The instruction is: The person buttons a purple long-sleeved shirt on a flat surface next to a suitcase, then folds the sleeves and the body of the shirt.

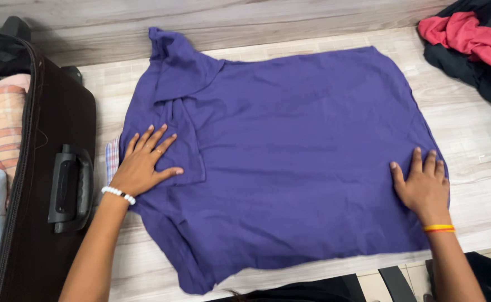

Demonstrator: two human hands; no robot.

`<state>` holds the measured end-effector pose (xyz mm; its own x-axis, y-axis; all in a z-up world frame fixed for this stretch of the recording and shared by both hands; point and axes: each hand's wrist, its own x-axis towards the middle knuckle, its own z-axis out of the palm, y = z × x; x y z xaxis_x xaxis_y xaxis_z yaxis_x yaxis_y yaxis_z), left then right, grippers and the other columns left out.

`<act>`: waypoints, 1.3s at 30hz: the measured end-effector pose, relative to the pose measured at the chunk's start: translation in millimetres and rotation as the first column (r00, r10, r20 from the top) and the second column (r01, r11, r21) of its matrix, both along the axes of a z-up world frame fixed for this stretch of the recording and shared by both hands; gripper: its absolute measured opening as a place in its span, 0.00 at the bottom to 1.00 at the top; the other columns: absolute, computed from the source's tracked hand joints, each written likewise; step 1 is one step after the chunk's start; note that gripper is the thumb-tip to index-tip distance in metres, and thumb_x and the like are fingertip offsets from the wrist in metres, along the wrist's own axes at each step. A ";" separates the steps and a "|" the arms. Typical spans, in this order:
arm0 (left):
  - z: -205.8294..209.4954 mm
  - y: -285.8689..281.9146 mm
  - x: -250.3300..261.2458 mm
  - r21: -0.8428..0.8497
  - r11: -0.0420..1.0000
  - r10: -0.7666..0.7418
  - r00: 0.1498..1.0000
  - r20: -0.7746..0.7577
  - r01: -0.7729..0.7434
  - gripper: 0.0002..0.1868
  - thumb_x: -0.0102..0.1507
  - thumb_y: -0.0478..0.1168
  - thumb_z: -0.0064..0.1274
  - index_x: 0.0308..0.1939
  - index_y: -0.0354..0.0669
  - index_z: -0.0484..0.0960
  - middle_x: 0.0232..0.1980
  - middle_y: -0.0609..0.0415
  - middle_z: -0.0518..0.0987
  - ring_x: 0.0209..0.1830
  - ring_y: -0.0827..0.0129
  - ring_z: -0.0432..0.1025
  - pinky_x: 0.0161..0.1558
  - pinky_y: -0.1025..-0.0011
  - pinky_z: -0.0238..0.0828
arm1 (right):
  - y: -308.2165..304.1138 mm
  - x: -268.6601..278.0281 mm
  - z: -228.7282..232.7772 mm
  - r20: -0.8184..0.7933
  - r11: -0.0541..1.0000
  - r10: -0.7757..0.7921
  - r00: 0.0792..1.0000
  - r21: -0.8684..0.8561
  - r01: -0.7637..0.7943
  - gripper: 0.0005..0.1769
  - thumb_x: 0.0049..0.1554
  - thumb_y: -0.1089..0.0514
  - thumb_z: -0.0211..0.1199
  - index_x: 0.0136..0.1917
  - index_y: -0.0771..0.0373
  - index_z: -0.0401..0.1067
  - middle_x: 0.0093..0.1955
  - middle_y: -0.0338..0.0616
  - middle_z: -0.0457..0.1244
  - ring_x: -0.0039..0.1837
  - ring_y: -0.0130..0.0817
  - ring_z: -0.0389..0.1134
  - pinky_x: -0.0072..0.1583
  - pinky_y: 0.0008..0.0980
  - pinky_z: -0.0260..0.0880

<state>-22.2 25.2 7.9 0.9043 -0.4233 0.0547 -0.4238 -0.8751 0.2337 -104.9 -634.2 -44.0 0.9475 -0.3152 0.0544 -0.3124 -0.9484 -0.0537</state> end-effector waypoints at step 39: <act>-41.3 -52.7 28.4 0.024 0.915 0.402 0.914 0.054 -0.404 0.41 0.63 0.71 0.38 0.78 0.67 0.58 0.84 0.50 0.44 0.81 0.33 0.31 0.65 0.19 0.20 | 84.2 231.2 -14.1 0.230 0.941 0.279 0.932 0.129 -0.314 0.40 0.65 0.32 0.43 0.83 0.53 0.52 0.85 0.55 0.42 0.84 0.54 0.39 0.78 0.58 0.33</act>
<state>6.2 -27.4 -33.4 0.9953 -0.0258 0.0931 -0.0431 -0.9809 0.1894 126.3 -550.1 -58.0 0.9723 -0.0424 0.2300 0.0159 -0.9692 -0.2459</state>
